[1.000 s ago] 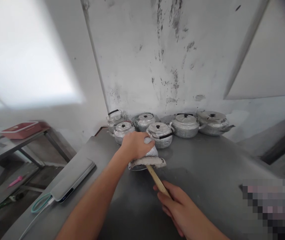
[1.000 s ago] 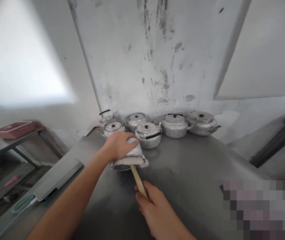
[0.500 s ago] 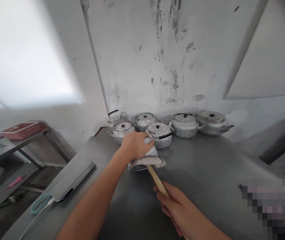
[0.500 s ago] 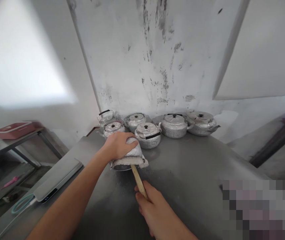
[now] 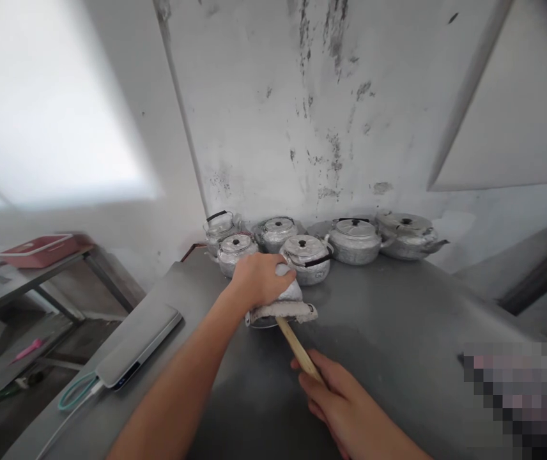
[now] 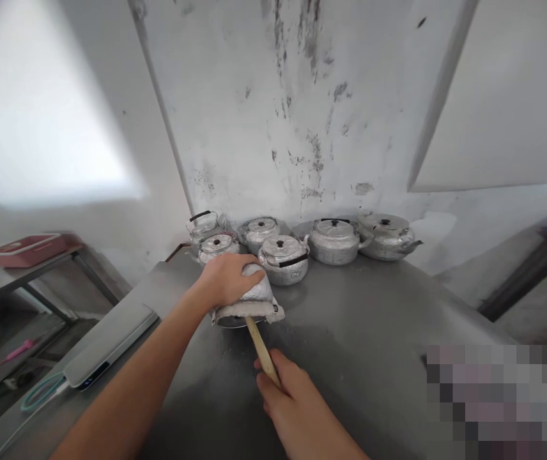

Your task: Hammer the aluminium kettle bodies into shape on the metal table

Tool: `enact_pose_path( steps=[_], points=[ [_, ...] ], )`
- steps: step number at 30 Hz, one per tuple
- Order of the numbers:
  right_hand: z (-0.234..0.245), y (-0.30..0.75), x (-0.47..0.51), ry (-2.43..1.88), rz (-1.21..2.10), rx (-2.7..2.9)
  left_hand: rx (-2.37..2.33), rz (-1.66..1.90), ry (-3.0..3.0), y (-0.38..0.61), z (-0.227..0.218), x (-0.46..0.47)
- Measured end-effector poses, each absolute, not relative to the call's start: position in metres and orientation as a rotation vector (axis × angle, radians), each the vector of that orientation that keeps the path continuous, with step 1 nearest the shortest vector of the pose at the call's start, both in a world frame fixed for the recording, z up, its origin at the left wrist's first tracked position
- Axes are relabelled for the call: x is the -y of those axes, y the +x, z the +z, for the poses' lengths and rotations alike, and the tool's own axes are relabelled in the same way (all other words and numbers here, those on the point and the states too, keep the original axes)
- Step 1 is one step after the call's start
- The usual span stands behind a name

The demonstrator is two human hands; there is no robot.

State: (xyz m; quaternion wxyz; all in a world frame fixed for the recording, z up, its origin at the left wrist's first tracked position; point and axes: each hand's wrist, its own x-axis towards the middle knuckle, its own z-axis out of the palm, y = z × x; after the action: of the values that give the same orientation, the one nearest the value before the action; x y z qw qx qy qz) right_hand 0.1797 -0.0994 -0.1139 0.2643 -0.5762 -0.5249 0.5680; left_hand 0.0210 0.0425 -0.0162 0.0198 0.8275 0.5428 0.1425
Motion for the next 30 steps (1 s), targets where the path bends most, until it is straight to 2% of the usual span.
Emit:
enact_pose_path(
  steps=[30],
  points=[
    [-0.1082,0.1790,0.0933,-1.520,1.585,1.285,-1.690,0.430,2.552,0.0210,-0.0152,-0.0422]
  ],
)
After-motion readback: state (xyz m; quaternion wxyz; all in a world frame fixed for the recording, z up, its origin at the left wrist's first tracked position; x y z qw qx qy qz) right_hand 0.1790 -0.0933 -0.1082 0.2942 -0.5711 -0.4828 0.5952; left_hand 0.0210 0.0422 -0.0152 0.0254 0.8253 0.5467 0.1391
